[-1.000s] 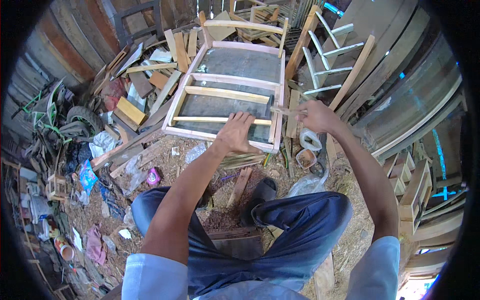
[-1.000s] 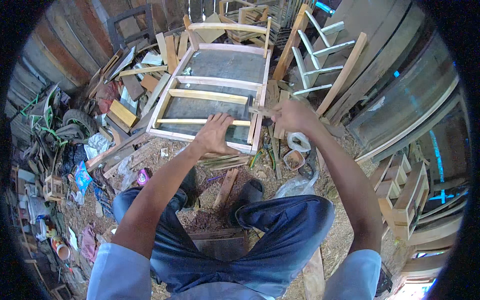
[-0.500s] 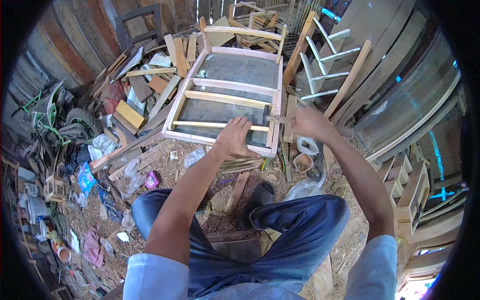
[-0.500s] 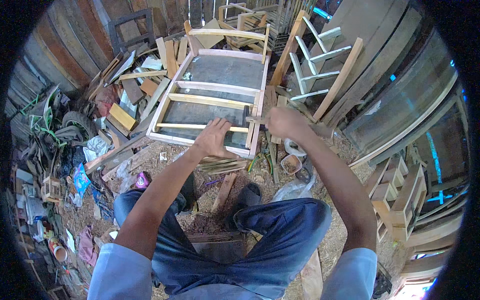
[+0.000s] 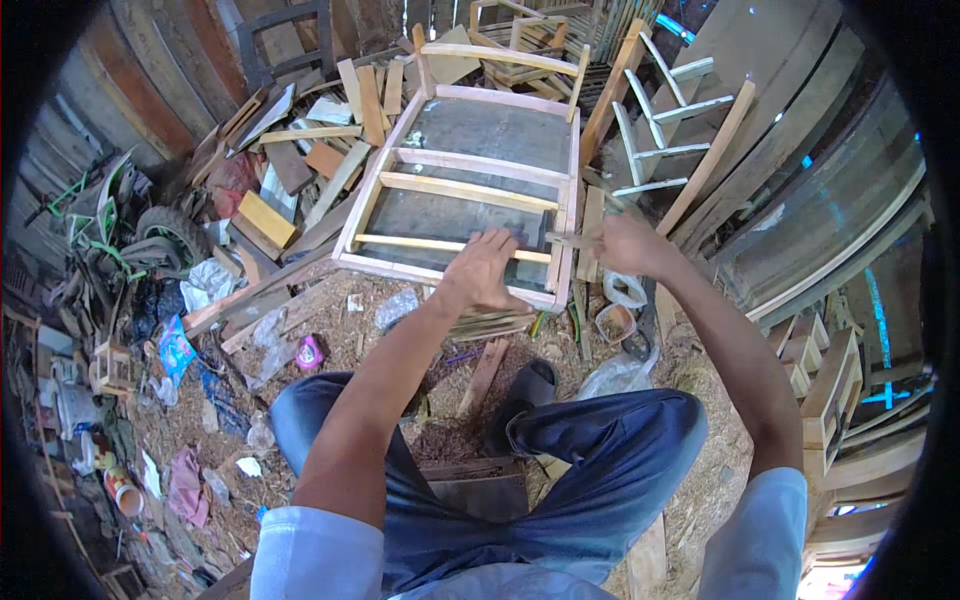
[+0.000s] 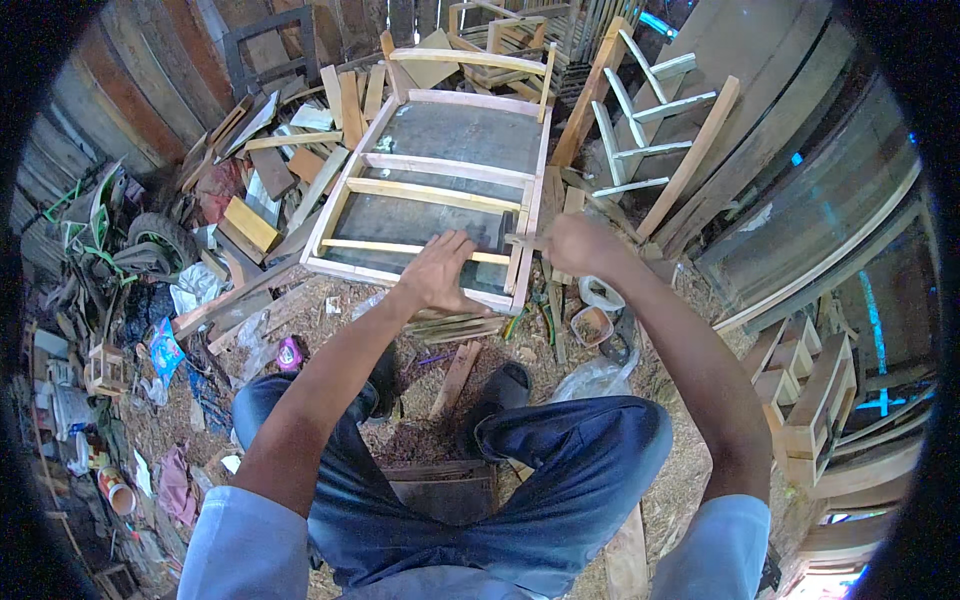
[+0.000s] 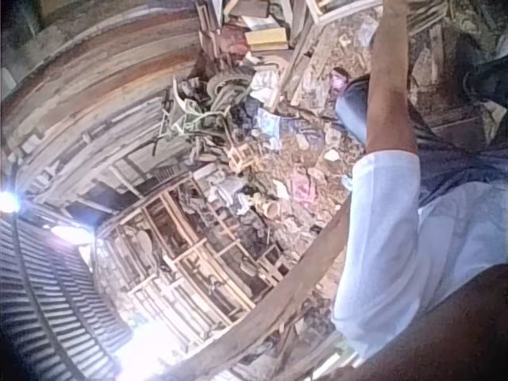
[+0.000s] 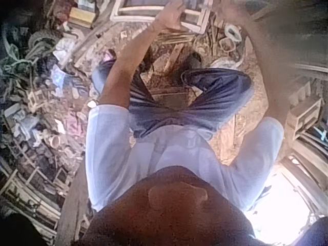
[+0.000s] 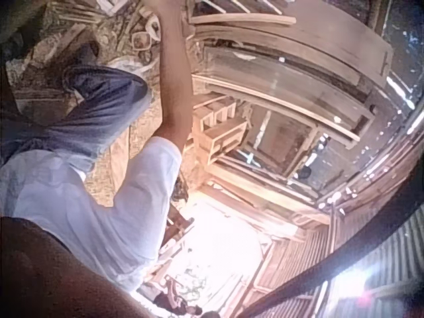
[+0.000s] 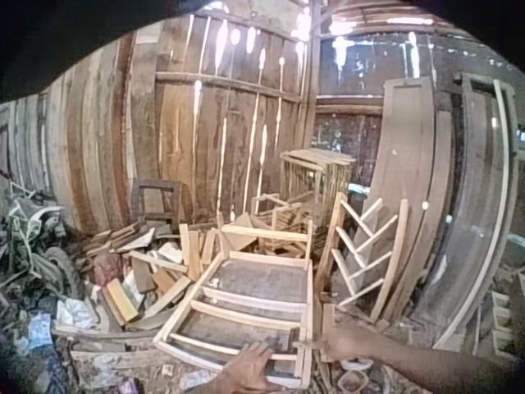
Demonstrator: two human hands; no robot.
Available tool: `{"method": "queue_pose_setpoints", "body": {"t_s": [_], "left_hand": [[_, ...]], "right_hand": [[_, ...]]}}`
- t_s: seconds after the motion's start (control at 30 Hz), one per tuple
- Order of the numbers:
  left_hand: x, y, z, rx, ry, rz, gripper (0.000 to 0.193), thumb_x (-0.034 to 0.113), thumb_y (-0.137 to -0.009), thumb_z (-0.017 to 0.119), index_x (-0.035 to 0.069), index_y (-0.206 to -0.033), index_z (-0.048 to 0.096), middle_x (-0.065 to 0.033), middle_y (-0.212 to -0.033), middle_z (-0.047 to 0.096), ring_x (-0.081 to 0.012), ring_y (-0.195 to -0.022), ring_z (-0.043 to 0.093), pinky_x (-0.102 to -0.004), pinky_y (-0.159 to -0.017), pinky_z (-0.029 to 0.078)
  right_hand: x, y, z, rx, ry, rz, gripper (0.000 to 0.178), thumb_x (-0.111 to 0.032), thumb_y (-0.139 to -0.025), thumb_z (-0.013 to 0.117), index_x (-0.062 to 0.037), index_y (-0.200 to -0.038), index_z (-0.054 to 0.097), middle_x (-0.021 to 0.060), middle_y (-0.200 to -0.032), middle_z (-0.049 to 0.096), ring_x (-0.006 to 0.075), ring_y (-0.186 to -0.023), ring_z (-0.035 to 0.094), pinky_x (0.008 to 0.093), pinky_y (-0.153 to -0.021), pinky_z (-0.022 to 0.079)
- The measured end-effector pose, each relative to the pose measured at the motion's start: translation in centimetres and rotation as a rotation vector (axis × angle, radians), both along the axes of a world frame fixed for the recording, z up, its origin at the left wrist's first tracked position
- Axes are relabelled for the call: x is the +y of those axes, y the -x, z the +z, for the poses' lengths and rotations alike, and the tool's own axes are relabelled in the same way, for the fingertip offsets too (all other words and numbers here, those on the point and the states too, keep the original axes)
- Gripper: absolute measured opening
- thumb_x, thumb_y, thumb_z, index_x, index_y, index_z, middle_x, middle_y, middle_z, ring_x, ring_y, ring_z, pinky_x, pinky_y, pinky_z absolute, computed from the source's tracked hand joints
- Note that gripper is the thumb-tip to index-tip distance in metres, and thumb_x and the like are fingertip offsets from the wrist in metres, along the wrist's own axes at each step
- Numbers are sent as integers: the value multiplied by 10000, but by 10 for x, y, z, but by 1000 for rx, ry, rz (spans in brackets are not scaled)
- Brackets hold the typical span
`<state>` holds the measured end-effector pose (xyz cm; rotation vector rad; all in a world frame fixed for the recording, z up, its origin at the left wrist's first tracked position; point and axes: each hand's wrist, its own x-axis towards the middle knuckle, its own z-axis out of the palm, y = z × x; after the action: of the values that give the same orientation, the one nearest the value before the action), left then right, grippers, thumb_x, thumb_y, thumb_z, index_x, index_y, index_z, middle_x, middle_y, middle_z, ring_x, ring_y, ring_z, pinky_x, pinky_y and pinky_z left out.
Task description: Assembling a wooden frame by hammering small slats into place.
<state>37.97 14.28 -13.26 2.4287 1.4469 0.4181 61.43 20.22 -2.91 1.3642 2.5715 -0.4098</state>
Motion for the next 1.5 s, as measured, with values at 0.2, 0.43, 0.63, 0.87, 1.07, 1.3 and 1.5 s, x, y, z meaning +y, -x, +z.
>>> {"method": "queue_pose_setpoints", "body": {"t_s": [0.2,0.43,0.63,0.87,1.07,1.3,1.5], "left_hand": [[-4,5,-16,-99,-144,-8,942,608,-485,788,-62,-1094,528,-161,-1087,487,-318,-1088,457,-417,-962,387],[0,6,-2,-26,28,21,971,573,-495,794,-29,-1195,495,-163,-1244,456,-315,-1205,405,-416,-1063,317],[0,7,-18,-71,-97,13,956,590,-485,789,-46,-1148,528,-161,-1166,485,-322,-1130,446,-414,-1010,362],[0,3,-6,-20,25,7,973,584,-487,789,-31,-1191,519,-162,-1261,474,-332,-1225,415,-407,-1054,337],[-1,4,-7,-17,7,0,964,585,-487,788,-31,-1181,528,-146,-1211,503,-314,-1164,453,-400,-1030,359],[0,6,-13,-26,-78,3,948,615,-485,774,-23,-1153,559,-135,-1191,521,-309,-1165,456,-385,-1033,364],[0,8,-13,-28,-86,-5,943,625,-487,772,-29,-1137,571,-138,-1169,537,-306,-1145,472,-383,-1027,373]], "right_hand": [[-8,4,-9,290,-211,-166,217,-231,-805,555,-108,-921,691,214,-796,637,356,-745,635,450,-714,501],[-4,6,13,211,-16,-210,210,-239,-790,569,-123,-911,695,207,-818,640,357,-730,628,437,-714,505],[1,11,23,-26,64,-72,214,-166,-783,588,-38,-933,672,202,-807,650,320,-769,634,406,-720,480],[4,8,21,20,121,-35,269,-259,-788,558,-28,-859,678,227,-842,638,372,-823,627,447,-760,487],[-6,11,15,144,-30,-82,352,-318,-819,510,-5,-792,669,234,-805,626,378,-793,616,454,-751,483],[5,9,9,50,-57,91,247,-168,-752,578,-64,-949,684,223,-794,634,346,-730,622,409,-705,481],[-8,19,23,169,-95,-199,282,-275,-821,520,-42,-863,672,222,-837,632,377,-807,619,454,-764,483]]}}
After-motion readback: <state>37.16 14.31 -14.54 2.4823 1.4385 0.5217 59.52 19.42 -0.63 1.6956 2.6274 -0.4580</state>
